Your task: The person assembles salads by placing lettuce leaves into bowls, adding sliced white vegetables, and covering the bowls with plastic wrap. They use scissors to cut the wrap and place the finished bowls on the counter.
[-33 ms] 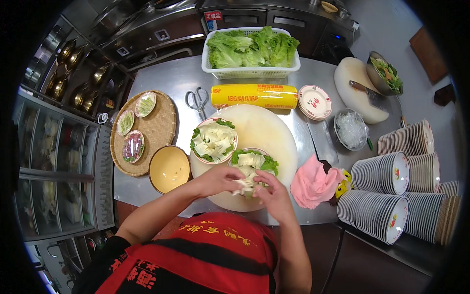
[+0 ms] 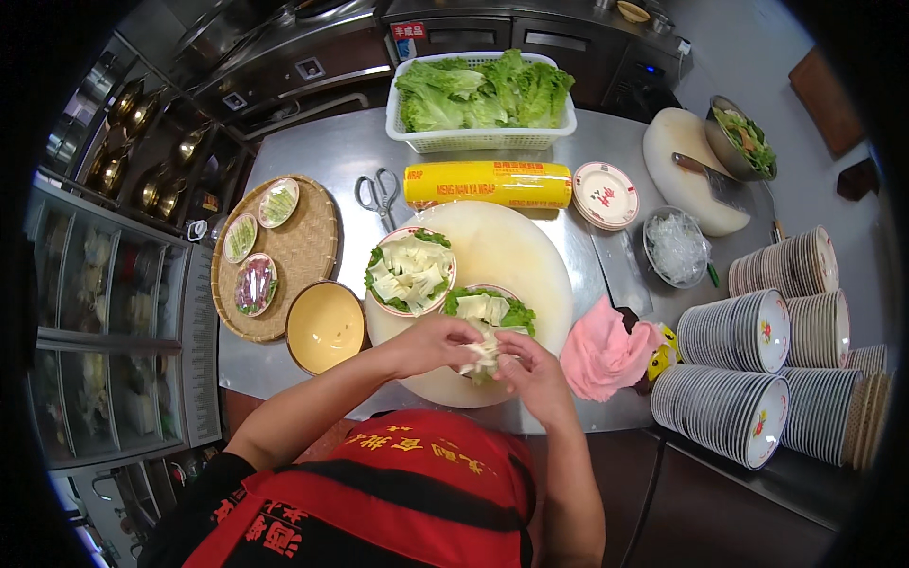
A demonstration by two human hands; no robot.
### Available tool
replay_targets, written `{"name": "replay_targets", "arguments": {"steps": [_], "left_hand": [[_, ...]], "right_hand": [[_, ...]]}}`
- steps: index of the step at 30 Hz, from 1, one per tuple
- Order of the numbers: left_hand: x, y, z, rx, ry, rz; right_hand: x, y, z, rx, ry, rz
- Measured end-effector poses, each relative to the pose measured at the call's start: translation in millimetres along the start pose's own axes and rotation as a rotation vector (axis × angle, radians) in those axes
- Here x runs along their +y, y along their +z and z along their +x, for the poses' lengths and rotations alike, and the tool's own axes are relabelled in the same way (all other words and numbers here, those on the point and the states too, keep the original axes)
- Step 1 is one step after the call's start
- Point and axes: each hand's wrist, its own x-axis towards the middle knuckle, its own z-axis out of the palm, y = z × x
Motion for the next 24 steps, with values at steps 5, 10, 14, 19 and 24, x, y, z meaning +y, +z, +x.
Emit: {"name": "replay_targets", "arguments": {"steps": [5,10,14,19,24], "left_hand": [[-14,17,39,-0.01,-0.065,0.108],[-17,20,37,0.059,-0.067,0.264],[-20,13,37,0.075,-0.047,0.32],[-17,20,37,0.124,0.116,0.544],[-6,23,33,0.106,0.125,0.561]], "right_hand": [[26,-27,7,0.101,0.073,-0.11],[48,-17,12,0.285,-0.029,-0.414],[30,-6,2,0.319,-0.094,-0.736],[21,-1,2,0.413,-0.256,-0.722],[20,-2,12,0.358,-0.163,-0.652]]}}
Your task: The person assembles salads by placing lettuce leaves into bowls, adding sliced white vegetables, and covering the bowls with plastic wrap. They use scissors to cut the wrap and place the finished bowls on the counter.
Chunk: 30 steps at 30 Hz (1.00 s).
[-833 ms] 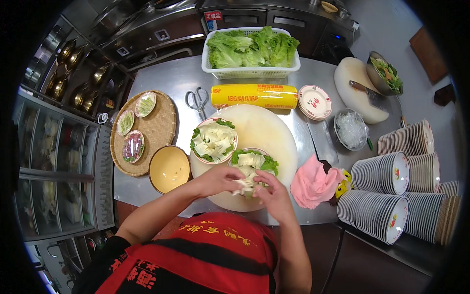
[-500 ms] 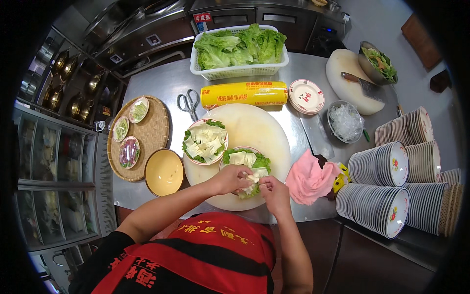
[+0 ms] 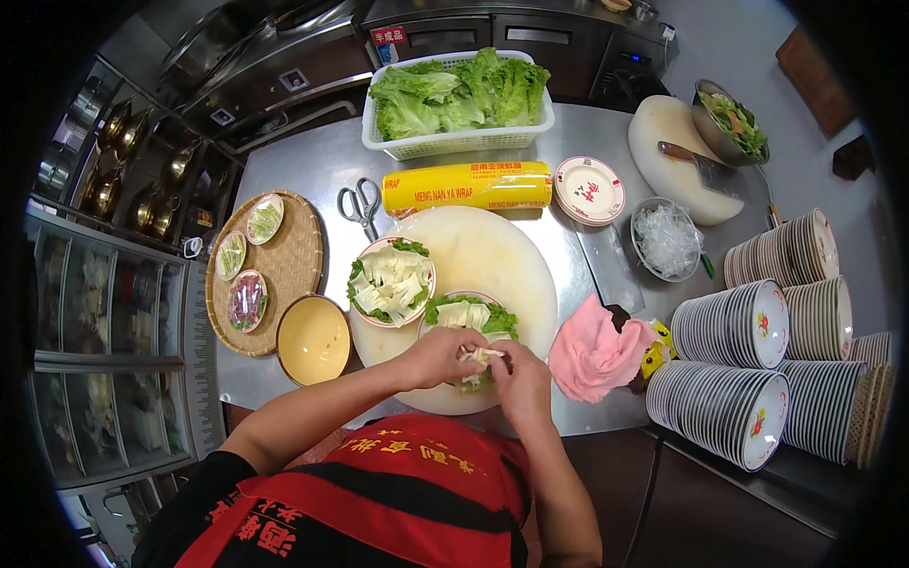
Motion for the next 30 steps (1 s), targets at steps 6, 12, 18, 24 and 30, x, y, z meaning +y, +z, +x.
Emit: {"name": "replay_targets", "arguments": {"steps": [6,12,18,24,30], "left_hand": [[-5,-17,10,0.051,0.008,-0.056],[0,-29,34,0.038,0.015,-0.196],[-1,-26,45,-0.002,0.081,-0.041],[-8,-19,54,0.053,0.251,0.242],[-4,-18,50,0.191,0.207,0.313]], "right_hand": [[12,1,2,0.116,0.098,0.212],[26,2,-3,0.179,0.029,0.181],[17,11,-17,0.008,0.158,0.082],[0,10,-22,0.061,0.038,-0.199],[2,-6,-3,0.214,-0.048,-0.188]]}}
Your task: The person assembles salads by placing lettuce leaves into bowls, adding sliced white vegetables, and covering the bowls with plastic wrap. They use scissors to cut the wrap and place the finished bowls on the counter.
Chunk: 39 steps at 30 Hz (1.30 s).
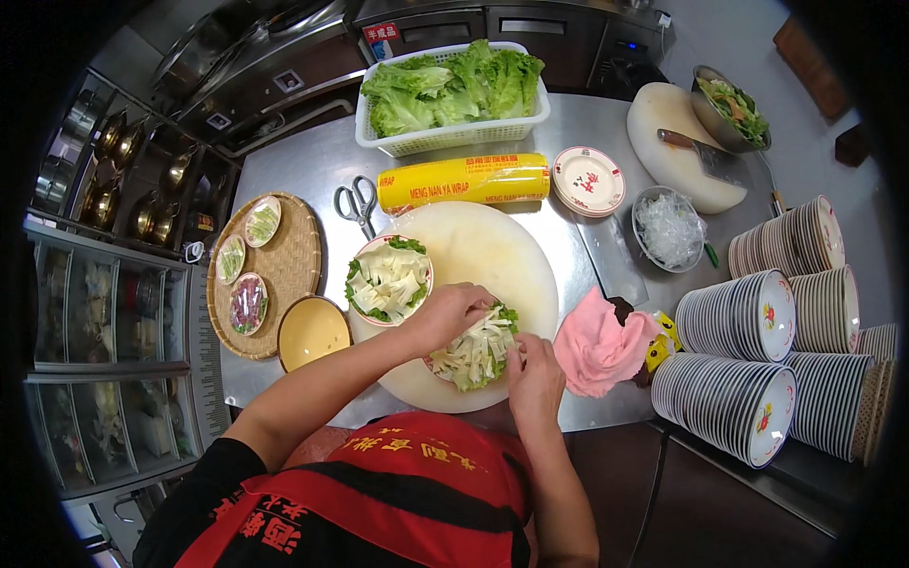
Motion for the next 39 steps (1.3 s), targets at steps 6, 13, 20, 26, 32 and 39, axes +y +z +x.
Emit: {"name": "replay_targets", "arguments": {"steps": [6,13,20,26,32,39], "left_hand": [[-3,5,-8,0.045,-0.082,-0.164],[-5,-7,-33,0.087,0.187,0.057],[-21,4,-38,0.095,0.331,0.276],[-18,-9,-38,0.099,0.422,0.339],[-28,-4,-48,0.094,0.437,0.376],[-27,1,-48,0.128,0.411,0.373]], "right_hand": [[-19,9,22,-0.017,-0.199,-0.09],[-4,22,29,-0.032,-0.23,-0.151],[-17,19,32,0.004,-0.276,-0.174],[-6,29,39,-0.055,-0.252,-0.279],[-21,21,34,-0.071,-0.275,-0.267],[-13,26,37,-0.065,-0.207,-0.167]]}}
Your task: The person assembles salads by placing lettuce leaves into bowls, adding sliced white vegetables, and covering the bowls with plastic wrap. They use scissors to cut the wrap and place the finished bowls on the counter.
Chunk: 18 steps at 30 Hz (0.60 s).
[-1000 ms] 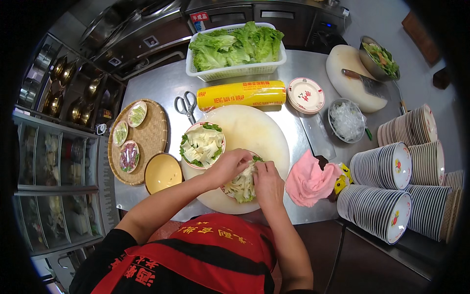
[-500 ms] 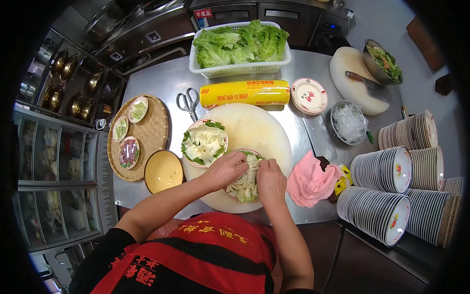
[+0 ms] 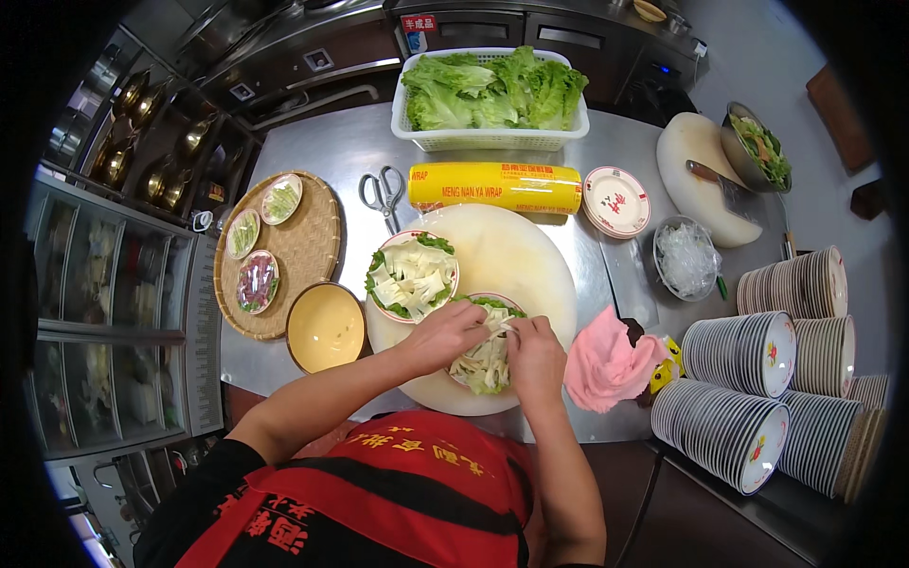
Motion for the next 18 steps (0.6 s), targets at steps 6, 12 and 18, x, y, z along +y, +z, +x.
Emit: {"name": "replay_targets", "arguments": {"steps": [6,12,18], "left_hand": [[1,-3,-1,0.054,-0.017,-0.02],[11,-7,14,0.138,-0.3,-0.516],[9,-6,21,-0.072,-0.922,-1.299]], "right_hand": [[14,-10,2,-0.083,0.125,0.207],[12,-20,10,-0.11,0.156,0.35],[8,-39,28,-0.455,0.552,0.731]]}}
